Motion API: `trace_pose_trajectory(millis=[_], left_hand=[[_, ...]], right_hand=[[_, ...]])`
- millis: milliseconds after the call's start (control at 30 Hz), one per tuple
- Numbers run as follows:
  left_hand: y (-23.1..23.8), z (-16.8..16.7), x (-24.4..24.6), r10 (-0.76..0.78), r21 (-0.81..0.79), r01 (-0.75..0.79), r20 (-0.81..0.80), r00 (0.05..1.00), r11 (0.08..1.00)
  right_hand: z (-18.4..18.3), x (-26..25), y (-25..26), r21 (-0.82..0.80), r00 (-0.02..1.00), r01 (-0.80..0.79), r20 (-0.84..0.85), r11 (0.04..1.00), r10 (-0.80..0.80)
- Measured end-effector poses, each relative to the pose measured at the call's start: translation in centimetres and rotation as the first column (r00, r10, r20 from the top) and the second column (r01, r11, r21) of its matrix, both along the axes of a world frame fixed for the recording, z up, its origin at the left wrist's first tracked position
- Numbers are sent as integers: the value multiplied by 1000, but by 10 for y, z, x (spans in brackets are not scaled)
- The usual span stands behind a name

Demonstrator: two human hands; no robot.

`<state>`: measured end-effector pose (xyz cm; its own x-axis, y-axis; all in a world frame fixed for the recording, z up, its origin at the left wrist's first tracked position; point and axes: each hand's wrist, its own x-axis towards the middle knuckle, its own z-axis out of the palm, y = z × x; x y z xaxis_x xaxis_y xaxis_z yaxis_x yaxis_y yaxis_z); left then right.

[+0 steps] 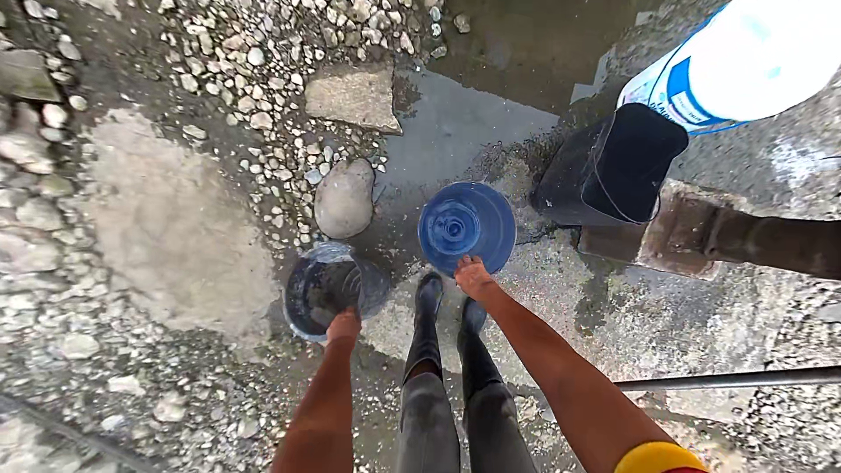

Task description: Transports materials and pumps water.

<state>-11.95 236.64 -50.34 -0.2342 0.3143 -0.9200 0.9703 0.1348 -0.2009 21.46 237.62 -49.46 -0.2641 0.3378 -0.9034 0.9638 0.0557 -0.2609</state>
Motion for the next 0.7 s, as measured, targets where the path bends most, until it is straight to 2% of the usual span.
trace_pose_trajectory(millis=[67, 133, 233, 300, 367, 433, 533, 633, 700], left_hand=[[-11, 2, 2, 50, -35, -48, 47, 998, 998], [-17, 15, 8, 109, 2, -110, 118, 987, 994], [-46, 44, 7, 210, 28, -220, 205, 956, 975], [-56, 60, 8, 246, 44, -264, 249, 937, 963], [-75, 86, -1, 238, 38, -256, 259, 936, 966], [-81, 110, 1, 256, 29, -274, 265, 930, 961], [-82, 152, 7, 286, 7, -299, 272, 919, 954], [-74, 181, 14, 250, 0, -259, 265, 931, 966], [-60, 195, 22, 222, 19, -238, 285, 932, 971]], right_hand=[[6, -1, -14, -4, 997, 58, -60, 998, -58], [18, 7, -33, 92, 970, 198, -163, 976, -181], [50, 24, -94, 207, 866, 495, -198, 844, -460], [75, 51, -129, 185, 759, 650, -107, 737, -642], [100, 70, -192, 92, 680, 729, 24, 679, -733], [122, 91, -255, -33, 656, 752, 143, 659, -741], [173, 98, -334, -183, 600, 800, 272, 572, -752], [224, 89, -392, -222, 502, 865, 386, 450, -774], [253, 75, -411, -209, 408, 912, 393, 352, -824]])
